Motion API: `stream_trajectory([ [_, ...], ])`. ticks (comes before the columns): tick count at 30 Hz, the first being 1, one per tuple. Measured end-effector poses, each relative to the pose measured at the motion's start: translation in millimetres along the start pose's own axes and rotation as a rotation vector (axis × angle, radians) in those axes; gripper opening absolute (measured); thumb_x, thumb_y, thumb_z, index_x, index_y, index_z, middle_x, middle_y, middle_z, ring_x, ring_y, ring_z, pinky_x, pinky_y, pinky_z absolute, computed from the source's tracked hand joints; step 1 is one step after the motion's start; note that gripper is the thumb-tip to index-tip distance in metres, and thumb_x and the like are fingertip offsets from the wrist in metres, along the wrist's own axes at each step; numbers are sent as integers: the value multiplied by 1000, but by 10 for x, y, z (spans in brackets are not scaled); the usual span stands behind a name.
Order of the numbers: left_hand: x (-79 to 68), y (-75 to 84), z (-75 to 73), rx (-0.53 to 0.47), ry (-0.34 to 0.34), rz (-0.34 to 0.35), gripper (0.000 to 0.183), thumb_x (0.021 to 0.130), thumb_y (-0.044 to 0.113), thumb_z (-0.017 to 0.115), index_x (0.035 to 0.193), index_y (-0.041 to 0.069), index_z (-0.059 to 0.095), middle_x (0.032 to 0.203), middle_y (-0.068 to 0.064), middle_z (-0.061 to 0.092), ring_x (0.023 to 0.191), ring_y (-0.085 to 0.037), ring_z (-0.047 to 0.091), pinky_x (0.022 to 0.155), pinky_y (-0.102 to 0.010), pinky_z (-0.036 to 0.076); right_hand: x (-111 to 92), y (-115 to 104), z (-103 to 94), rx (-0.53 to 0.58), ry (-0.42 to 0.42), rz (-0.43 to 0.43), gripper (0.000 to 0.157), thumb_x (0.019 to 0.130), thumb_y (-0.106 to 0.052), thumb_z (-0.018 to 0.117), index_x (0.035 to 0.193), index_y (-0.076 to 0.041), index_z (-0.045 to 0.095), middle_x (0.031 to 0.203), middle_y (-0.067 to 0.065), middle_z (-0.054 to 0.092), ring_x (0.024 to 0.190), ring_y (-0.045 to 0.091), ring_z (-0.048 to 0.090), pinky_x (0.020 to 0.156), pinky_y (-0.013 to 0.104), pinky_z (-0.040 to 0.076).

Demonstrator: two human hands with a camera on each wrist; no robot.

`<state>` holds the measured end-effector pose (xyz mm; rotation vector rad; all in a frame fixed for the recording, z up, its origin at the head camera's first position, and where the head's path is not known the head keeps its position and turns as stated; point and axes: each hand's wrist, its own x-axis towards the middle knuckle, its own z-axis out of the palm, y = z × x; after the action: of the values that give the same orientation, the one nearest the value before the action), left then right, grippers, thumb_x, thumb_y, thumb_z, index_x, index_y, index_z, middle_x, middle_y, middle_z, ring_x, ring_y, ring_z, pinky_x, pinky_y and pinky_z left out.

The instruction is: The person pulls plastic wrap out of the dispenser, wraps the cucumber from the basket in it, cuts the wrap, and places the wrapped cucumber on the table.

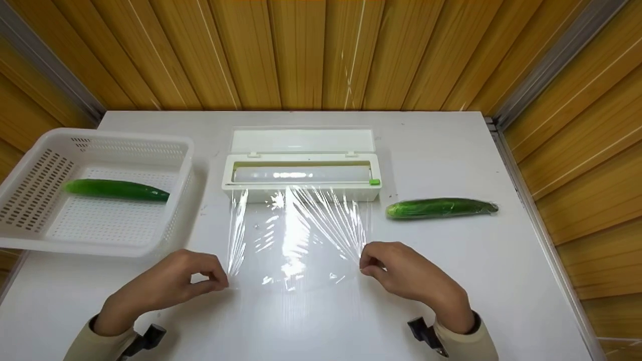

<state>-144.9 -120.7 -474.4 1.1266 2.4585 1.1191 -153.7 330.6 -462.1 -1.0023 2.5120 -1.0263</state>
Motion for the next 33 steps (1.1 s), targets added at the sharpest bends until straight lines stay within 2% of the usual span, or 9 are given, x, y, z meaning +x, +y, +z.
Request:
stream_trajectory([
  [5, 16, -114, 128, 69, -27, -78, 15, 90, -2, 82, 88, 13, 80, 88, 11, 75, 82, -3, 66, 75, -28, 57, 41, 90, 78, 21, -79, 79, 11, 100, -5, 73, 98, -14, 69, 94, -9, 70, 87, 13, 70, 75, 28, 57],
  [9, 37, -222, 241, 103, -33, -103, 16, 88, -1, 84, 85, 14, 80, 86, 11, 73, 79, -4, 67, 73, -27, 56, 86, 158, 153, 4, -120, 139, 11, 98, -4, 75, 97, -14, 71, 95, -8, 71, 88, 9, 68, 76, 30, 57],
  [16, 63, -356, 382, 177, -30, -122, 17, 86, 0, 86, 82, 16, 82, 83, 10, 66, 75, -5, 62, 70, -26, 53, 143, 283, 309, -104, -124, 123, 18, 90, -1, 81, 90, -17, 76, 91, -14, 64, 84, 5, 61, 75, 31, 55],
  [24, 53, -370, 411, 199, -30, -126, 17, 86, 0, 84, 83, 16, 82, 80, 12, 65, 74, -4, 59, 69, -26, 53, 104, 347, 368, -94, -160, 187, 19, 90, -2, 82, 90, -19, 76, 93, -15, 68, 85, 5, 61, 76, 31, 55],
  [33, 20, -324, 398, 185, -59, -148, 17, 84, -2, 83, 84, 15, 80, 79, 11, 64, 73, -4, 57, 68, -26, 50, 6, 355, 306, -60, -218, 274, 19, 90, -7, 81, 83, -20, 70, 80, -16, 61, 75, 3, 53, 68, 27, 46],
])
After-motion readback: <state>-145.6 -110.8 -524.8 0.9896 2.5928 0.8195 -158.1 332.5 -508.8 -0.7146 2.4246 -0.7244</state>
